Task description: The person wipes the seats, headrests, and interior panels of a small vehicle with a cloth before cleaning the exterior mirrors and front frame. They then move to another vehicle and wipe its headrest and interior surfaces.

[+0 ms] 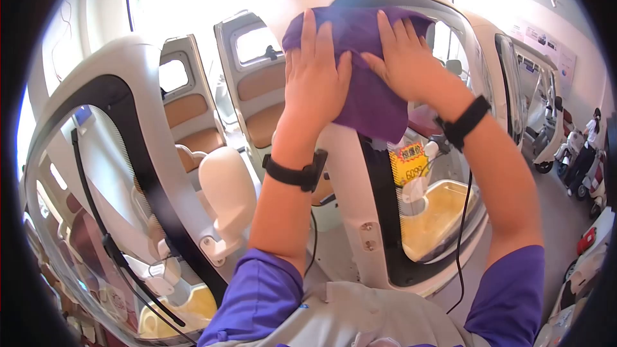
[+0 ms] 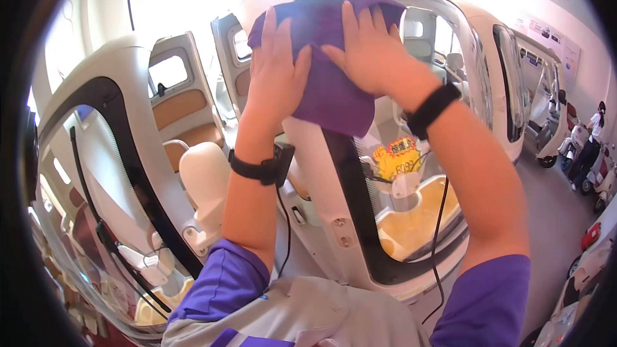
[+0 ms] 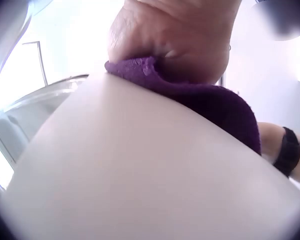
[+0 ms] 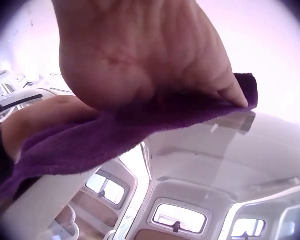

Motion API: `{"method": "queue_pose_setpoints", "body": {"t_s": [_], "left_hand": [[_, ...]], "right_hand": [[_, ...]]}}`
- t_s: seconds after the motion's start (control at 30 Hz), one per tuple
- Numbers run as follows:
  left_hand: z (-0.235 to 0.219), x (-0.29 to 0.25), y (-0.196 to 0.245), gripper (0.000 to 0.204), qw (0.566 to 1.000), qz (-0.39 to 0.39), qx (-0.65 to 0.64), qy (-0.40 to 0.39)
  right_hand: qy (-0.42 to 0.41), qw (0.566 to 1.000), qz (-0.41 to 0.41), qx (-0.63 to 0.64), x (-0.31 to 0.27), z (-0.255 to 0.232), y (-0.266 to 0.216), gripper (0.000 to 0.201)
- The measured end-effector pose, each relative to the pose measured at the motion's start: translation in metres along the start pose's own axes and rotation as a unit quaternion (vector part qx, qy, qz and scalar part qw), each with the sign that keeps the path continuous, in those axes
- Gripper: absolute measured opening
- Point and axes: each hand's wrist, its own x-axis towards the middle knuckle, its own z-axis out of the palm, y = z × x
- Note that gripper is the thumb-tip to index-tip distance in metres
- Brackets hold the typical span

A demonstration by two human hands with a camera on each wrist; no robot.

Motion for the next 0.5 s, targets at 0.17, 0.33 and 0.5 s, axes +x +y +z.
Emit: {"method": "queue_pose_setpoints", "body": {"t_s": [0.17,0.33,0.5], "left_hand": [[-0.007,0.028,-0.027,0.065,0.997,-0.017,-0.058,-0.055],[-0.058,-0.023,-0.002,0.074,0.975,-0.010,-0.056,-0.213],[-0.079,-0.011,-0.016,0.080,0.944,-0.009,-0.058,-0.325]], "right_hand": [[-0.062,0.998,0.019,0.027,0.044,-0.010,-0.004,0.082],[0.018,0.995,-0.098,-0.009,-0.008,-0.005,-0.017,0.077],[0.003,0.992,-0.124,-0.036,-0.003,-0.011,-0.015,0.077]]}}
